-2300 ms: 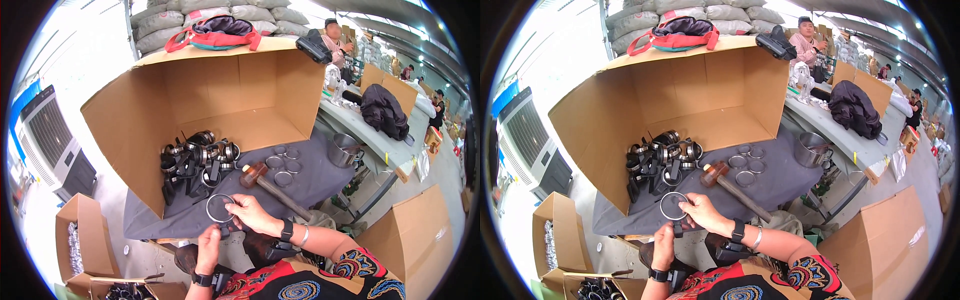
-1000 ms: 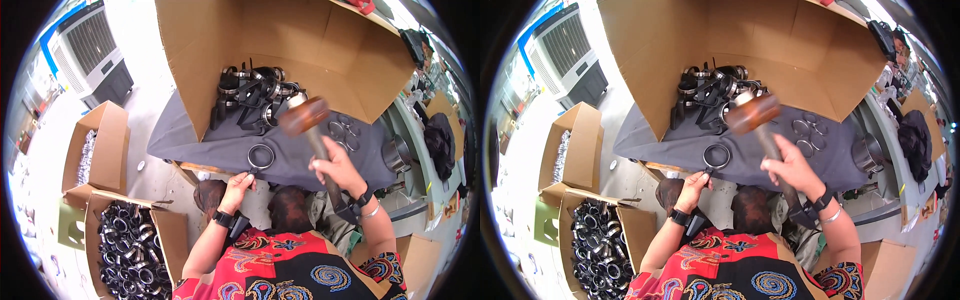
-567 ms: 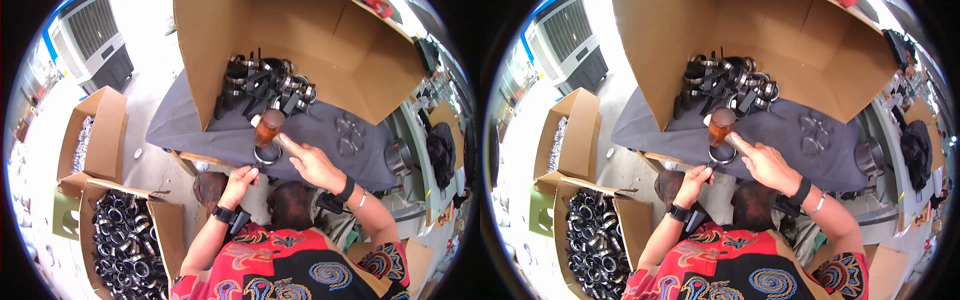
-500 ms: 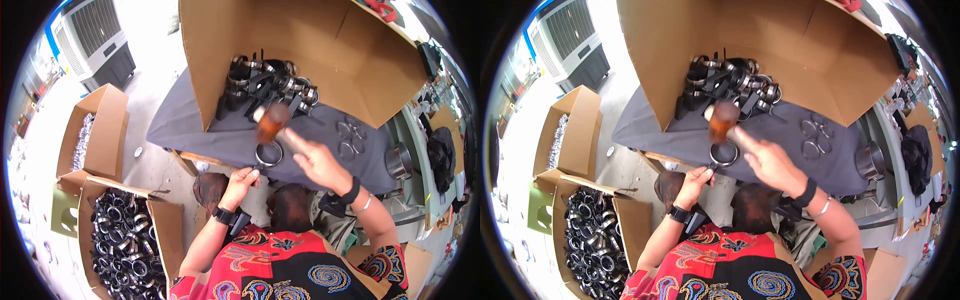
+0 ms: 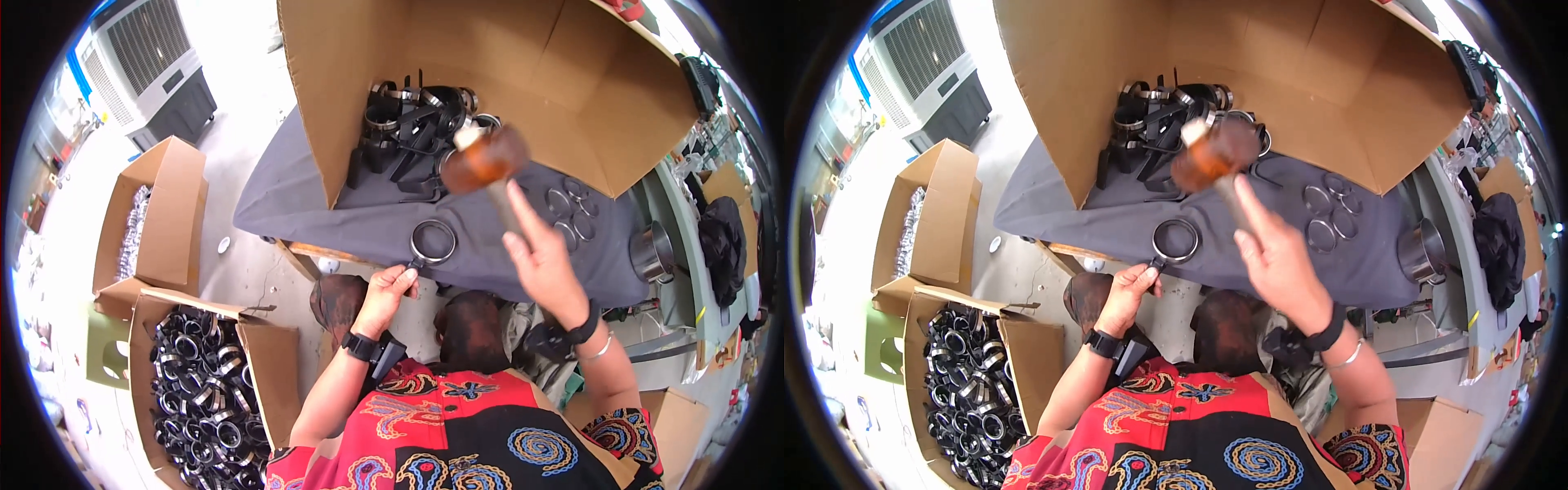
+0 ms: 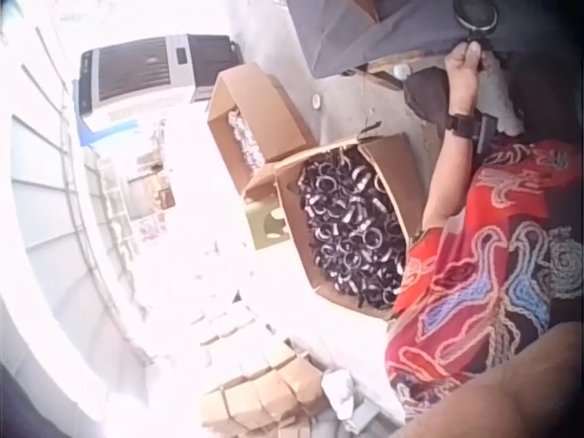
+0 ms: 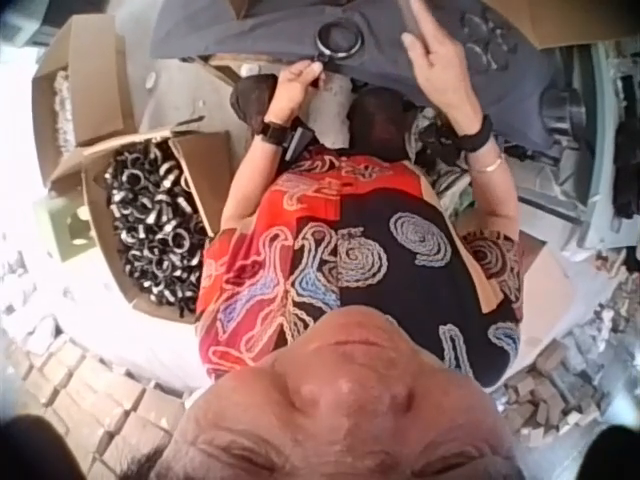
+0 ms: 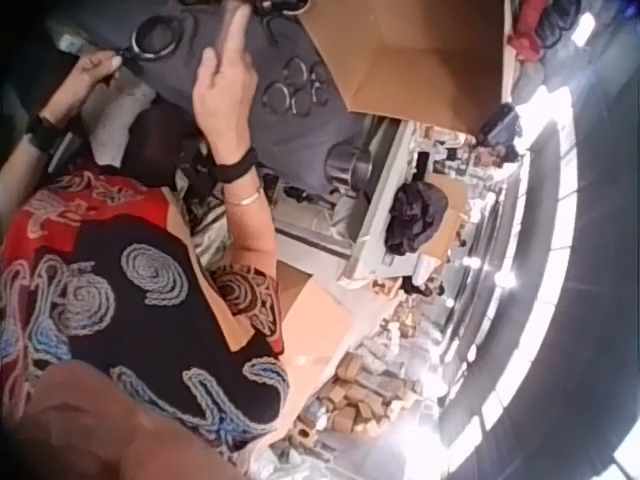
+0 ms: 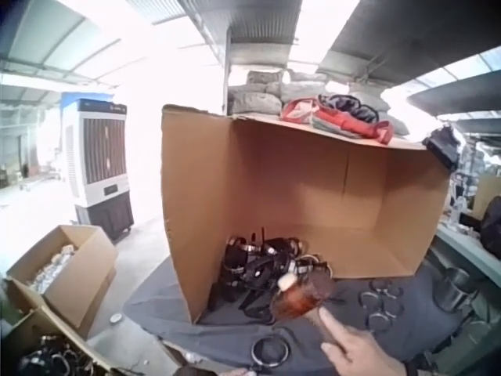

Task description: Assembling metal rings onto plastic parts using a rubber mallet.

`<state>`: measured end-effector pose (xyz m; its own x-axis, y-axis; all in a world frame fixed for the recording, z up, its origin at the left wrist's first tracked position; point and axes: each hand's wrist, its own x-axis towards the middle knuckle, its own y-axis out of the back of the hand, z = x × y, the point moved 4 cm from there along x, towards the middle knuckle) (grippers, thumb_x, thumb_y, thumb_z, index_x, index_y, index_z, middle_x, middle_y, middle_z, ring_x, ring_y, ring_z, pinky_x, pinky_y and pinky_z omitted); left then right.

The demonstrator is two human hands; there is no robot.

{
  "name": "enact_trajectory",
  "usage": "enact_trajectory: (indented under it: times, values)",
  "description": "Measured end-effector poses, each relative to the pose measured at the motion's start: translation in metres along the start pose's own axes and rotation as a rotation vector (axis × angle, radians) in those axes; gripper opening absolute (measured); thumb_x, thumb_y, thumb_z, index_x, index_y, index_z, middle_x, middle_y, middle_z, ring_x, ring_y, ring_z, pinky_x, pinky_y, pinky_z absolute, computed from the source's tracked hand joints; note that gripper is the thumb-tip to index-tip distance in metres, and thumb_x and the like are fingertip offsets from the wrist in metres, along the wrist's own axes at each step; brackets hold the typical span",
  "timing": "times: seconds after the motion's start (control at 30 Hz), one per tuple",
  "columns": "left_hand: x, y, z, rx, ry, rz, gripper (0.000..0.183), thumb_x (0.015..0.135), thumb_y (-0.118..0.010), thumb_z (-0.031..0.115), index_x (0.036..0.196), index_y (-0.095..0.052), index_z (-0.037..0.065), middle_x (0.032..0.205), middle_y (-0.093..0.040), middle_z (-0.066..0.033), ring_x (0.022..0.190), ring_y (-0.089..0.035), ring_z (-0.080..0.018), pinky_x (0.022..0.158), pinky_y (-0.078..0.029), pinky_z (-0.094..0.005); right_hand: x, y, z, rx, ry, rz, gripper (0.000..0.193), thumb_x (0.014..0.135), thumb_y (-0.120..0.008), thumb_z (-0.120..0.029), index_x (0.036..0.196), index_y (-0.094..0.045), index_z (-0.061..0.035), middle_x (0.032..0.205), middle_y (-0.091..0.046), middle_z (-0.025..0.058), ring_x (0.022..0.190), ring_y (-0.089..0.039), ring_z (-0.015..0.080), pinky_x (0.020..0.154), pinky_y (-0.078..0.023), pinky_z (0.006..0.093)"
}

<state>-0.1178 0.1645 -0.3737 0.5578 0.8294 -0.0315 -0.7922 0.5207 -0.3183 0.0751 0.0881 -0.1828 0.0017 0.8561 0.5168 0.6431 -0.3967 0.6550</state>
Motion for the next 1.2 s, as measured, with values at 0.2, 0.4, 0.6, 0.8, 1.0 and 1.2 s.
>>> enact_trajectory:
  times: [0.2, 0.4, 0.6, 0.8, 1.0, 1.2]
  values:
    - [-0.010, 0.005, 0.004, 0.131, 0.047, 0.142, 0.024, 0.093, -0.056, 0.023, 0.074, -0.057, 0.008, 0.067, -0.052, 0.0013, 0.063, -0.047, -0.0093, 0.059, -0.038, -0.0264, -0.055, -0.039, 0.052, -0.056, -0.051, -0.081, 0.069, 0.083, -0.053, -0.012, 0.146, -0.027, -0.0099, 0.092, -0.062, 0.0264, 0.069, -0.060, 0.0423, 0.065, -0.050, 0.0472]
    - [-0.020, -0.004, 0.013, 0.234, 0.010, 0.133, 0.042, 0.096, -0.047, 0.036, 0.072, -0.058, 0.003, 0.065, -0.049, -0.0011, 0.060, -0.038, -0.0129, 0.057, -0.032, -0.0292, -0.068, -0.047, 0.055, -0.032, -0.260, -0.237, 0.067, 0.091, -0.049, -0.014, 0.150, -0.015, -0.0159, 0.072, -0.058, 0.0251, 0.063, -0.058, 0.0408, 0.060, -0.045, 0.0495]
    - [-0.021, -0.013, 0.013, 0.103, 0.046, 0.180, 0.040, 0.096, -0.049, 0.034, 0.071, -0.058, 0.004, 0.066, -0.052, -0.0001, 0.060, -0.039, -0.0117, 0.056, -0.032, -0.0282, -0.073, -0.043, 0.059, -0.007, -0.292, -0.244, 0.067, 0.092, -0.047, -0.015, 0.150, -0.013, -0.0175, 0.070, -0.058, 0.0222, 0.061, -0.057, 0.0395, 0.061, -0.045, 0.0479]
    - [-0.028, -0.003, 0.014, 0.173, -0.011, 0.151, 0.042, 0.097, -0.046, 0.035, 0.070, -0.058, 0.004, 0.065, -0.049, 0.0004, 0.060, -0.038, -0.0104, 0.057, -0.032, -0.0272, -0.071, -0.048, 0.049, -0.002, -0.255, -0.213, 0.068, 0.091, -0.048, -0.014, 0.150, -0.014, -0.0144, 0.074, -0.060, 0.0236, 0.066, -0.059, 0.0411, 0.063, -0.046, 0.0485]
    - [-0.013, -0.015, 0.012, 0.130, 0.022, 0.120, 0.039, 0.096, -0.051, 0.036, 0.075, -0.060, 0.005, 0.067, -0.050, 0.0017, 0.061, -0.039, -0.0091, 0.058, -0.030, -0.0249, -0.069, -0.038, 0.060, -0.019, -0.338, -0.243, 0.066, 0.092, -0.047, -0.017, 0.149, -0.016, -0.0149, 0.076, -0.060, 0.0251, 0.067, -0.059, 0.0423, 0.062, -0.045, 0.0499]
    - [-0.009, -0.011, 0.012, 0.195, -0.027, 0.129, 0.044, 0.097, -0.047, 0.039, 0.072, -0.060, 0.005, 0.063, -0.047, 0.0026, 0.058, -0.036, -0.0087, 0.055, -0.029, -0.0246, -0.065, -0.040, 0.060, -0.042, -0.276, -0.219, 0.067, 0.090, -0.050, -0.012, 0.149, -0.017, -0.0117, 0.073, -0.059, 0.0238, 0.067, -0.058, 0.0419, 0.063, -0.045, 0.0501]
